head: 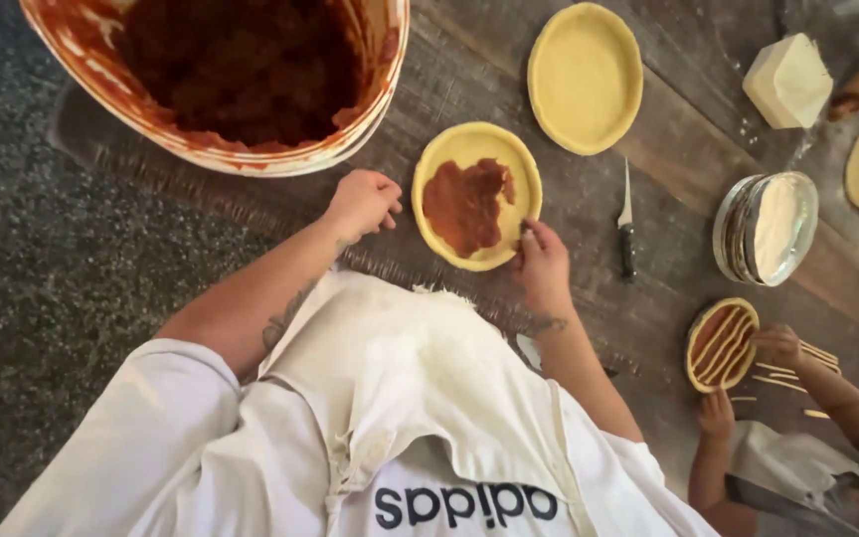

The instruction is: Filling multiple small pie crusts with a dark paste filling using a spoon from a large bucket on a wooden work table in a bakery.

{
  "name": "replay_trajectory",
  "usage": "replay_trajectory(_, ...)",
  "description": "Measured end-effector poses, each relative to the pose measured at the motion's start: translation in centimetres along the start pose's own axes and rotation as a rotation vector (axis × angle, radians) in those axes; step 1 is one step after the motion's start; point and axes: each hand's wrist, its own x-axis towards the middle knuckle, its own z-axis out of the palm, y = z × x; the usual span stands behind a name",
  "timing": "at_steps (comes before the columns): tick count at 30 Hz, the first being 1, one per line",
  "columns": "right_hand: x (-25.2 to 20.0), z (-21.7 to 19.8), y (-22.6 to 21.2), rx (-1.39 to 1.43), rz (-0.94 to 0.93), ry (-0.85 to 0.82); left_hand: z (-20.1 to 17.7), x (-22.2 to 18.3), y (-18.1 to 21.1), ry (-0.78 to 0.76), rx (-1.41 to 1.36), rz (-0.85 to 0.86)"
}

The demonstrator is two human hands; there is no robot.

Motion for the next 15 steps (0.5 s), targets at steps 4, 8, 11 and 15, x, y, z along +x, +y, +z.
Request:
replay_trajectory(4, 0.3, 2.6, 1.0, 0.082, 0.11, -0.106, -0.5, 0.7, 2.0, -0.009, -0.005, 0.026)
replay_trajectory(8, 2.5, 1.1, 4.4, -0.515, -0.385, -0.132, -0.5, 0.7, 2.2, -0.083, 0.06, 0.069)
replay_trajectory(11, 5.1, -0.1, 4.2, -0.98, -0.862, 0.092, -0.4, 1.7, 0.9, -0.067, 0.08, 0.066)
replay_trajectory(15, 4.3, 2.1, 1.3, -0.792, -0.643, 0.051, 0.1, 1.8, 1.2, -0.031, 0.089, 0.031)
